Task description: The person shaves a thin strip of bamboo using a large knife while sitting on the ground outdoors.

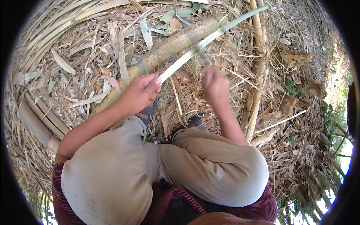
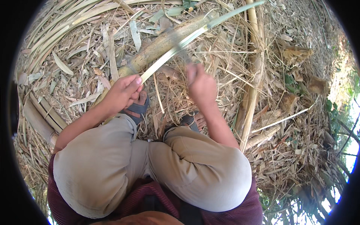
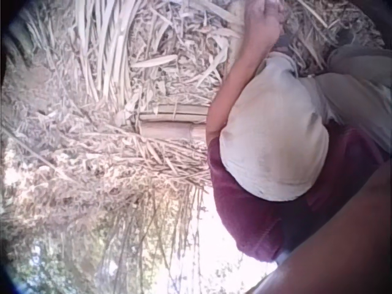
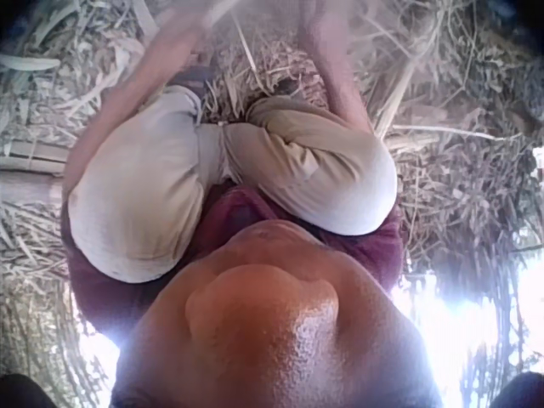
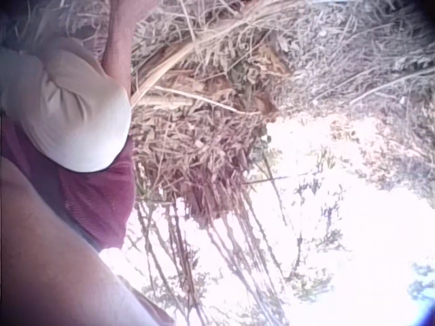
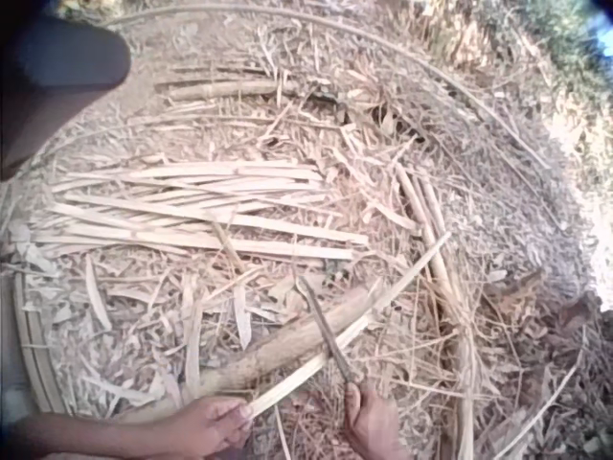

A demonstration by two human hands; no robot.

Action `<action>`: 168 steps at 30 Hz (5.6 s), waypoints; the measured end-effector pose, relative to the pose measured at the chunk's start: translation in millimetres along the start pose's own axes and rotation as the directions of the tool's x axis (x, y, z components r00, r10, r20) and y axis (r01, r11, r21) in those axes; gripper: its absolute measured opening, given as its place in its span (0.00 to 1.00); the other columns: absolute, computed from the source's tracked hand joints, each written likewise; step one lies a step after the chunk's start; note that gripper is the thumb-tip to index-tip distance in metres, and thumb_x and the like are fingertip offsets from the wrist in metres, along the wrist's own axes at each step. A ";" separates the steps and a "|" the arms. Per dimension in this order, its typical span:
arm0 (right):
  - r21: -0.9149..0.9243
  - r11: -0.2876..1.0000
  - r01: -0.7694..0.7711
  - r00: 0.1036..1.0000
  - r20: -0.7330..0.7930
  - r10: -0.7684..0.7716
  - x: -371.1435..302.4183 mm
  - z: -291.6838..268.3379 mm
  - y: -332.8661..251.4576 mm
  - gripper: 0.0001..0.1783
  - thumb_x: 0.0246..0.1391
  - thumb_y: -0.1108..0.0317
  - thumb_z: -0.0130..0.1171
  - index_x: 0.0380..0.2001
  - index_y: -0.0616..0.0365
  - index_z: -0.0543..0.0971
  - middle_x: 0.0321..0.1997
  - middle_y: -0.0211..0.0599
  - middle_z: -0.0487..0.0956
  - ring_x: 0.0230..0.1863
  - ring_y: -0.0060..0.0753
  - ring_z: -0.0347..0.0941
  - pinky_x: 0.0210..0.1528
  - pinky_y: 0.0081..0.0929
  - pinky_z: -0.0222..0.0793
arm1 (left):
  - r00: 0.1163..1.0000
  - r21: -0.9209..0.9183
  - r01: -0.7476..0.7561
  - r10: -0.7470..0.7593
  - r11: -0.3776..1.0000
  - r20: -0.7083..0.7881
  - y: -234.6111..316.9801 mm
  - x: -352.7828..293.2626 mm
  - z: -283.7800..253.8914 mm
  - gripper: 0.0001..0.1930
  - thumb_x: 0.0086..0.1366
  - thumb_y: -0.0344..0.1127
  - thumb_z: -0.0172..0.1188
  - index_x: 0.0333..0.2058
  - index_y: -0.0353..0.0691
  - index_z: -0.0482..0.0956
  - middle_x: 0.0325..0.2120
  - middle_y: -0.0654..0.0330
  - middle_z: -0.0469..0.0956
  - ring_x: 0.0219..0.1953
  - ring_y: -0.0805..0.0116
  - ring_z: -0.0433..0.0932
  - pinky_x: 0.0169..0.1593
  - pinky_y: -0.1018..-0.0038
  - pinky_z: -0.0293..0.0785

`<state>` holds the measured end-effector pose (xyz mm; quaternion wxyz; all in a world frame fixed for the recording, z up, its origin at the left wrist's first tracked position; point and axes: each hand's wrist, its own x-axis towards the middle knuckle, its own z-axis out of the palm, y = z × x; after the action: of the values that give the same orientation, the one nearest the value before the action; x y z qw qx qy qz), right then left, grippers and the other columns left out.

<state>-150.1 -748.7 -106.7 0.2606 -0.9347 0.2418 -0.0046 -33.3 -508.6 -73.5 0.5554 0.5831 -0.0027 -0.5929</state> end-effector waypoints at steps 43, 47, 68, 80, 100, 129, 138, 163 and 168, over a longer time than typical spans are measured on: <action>0.016 0.972 -0.236 0.958 -0.165 0.235 70.5 -45.3 86.7 0.35 0.70 0.45 0.40 0.27 0.68 0.78 0.16 0.53 0.76 0.16 0.52 0.73 0.21 0.45 0.69 | 0.974 0.254 -0.126 0.168 0.959 -0.152 23.2 -21.2 -1.8 0.18 0.77 0.45 0.46 0.29 0.41 0.69 0.16 0.73 0.59 0.19 0.85 0.54 0.22 0.82 0.50; 0.203 0.949 -0.241 0.970 0.014 0.243 13.2 -15.2 32.2 0.34 0.70 0.43 0.39 0.28 0.66 0.76 0.15 0.50 0.72 0.18 0.49 0.69 0.27 0.47 0.66 | 0.965 0.209 -0.127 0.170 0.970 -0.200 18.2 -1.2 -4.7 0.16 0.76 0.43 0.46 0.30 0.41 0.70 0.16 0.73 0.59 0.19 0.85 0.54 0.22 0.82 0.51; 0.192 0.929 -0.315 0.941 0.191 0.280 -90.6 53.9 52.1 0.24 0.57 0.49 0.63 0.33 0.64 0.77 0.24 0.52 0.79 0.29 0.58 0.78 0.33 0.47 0.71 | 0.532 0.974 0.126 0.817 0.186 -0.225 71.8 -62.8 -73.3 0.07 0.61 0.32 0.56 0.39 0.45 0.77 0.28 0.53 0.81 0.27 0.51 0.81 0.28 0.56 0.76; -0.001 0.992 -0.129 0.949 0.291 0.124 -91.8 66.7 102.5 0.24 0.60 0.53 0.60 0.42 0.68 0.77 0.34 0.57 0.81 0.36 0.62 0.77 0.39 0.48 0.70 | 0.394 0.925 0.377 0.894 0.054 -0.213 -1.7 -116.7 -169.8 0.08 0.65 0.37 0.57 0.37 0.40 0.77 0.32 0.56 0.78 0.36 0.57 0.81 0.41 0.64 0.77; -0.821 0.571 0.017 0.845 0.316 0.430 5.4 -244.7 -39.5 0.28 0.64 0.48 0.54 0.30 0.69 0.76 0.13 0.50 0.71 0.16 0.48 0.67 0.23 0.45 0.63 | 0.194 0.567 0.807 0.835 0.162 -0.515 -58.7 -337.6 -415.6 0.12 0.68 0.42 0.57 0.33 0.38 0.77 0.49 0.56 0.71 0.53 0.52 0.67 0.56 0.57 0.61; -0.318 0.578 -0.752 0.615 -0.021 0.789 -246.3 -88.9 -294.3 0.33 0.63 0.41 0.49 0.36 0.67 0.81 0.33 0.65 0.80 0.39 0.68 0.77 0.43 0.56 0.71 | 0.386 0.609 0.789 0.703 0.084 -0.597 -78.5 -348.0 -424.9 0.12 0.64 0.42 0.56 0.41 0.42 0.77 0.57 0.59 0.65 0.58 0.46 0.59 0.61 0.48 0.52; -0.203 0.593 -0.779 0.624 -0.169 0.763 -307.3 -100.2 -299.4 0.35 0.62 0.39 0.50 0.34 0.66 0.82 0.34 0.62 0.81 0.40 0.65 0.78 0.44 0.54 0.73 | 0.356 0.647 0.761 0.801 0.050 -0.481 -92.6 -359.8 -424.8 0.15 0.60 0.45 0.61 0.42 0.45 0.76 0.56 0.60 0.65 0.59 0.49 0.61 0.59 0.50 0.55; -0.316 0.610 -0.727 0.655 -0.585 0.478 -369.9 -240.3 -509.8 0.27 0.63 0.44 0.52 0.30 0.61 0.77 0.25 0.50 0.77 0.31 0.57 0.75 0.35 0.49 0.68 | 0.974 0.554 -0.222 0.206 0.803 0.092 155.0 -361.8 -299.1 0.13 0.77 0.45 0.42 0.41 0.43 0.68 0.15 0.70 0.60 0.13 0.82 0.54 0.16 0.81 0.50; -0.038 0.784 -0.620 0.618 -0.639 0.457 -347.8 -241.5 -519.6 0.29 0.64 0.43 0.50 0.28 0.62 0.76 0.22 0.49 0.77 0.31 0.56 0.76 0.35 0.50 0.70 | 0.947 0.461 -0.298 0.198 0.836 0.252 191.1 -383.6 -213.8 0.13 0.77 0.47 0.43 0.42 0.44 0.68 0.16 0.71 0.58 0.12 0.85 0.51 0.15 0.84 0.46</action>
<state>-256.1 -319.5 397.1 0.0368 -0.7910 0.5808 -0.1890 126.6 -190.2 246.6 0.4573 0.6395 -0.2839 -0.5489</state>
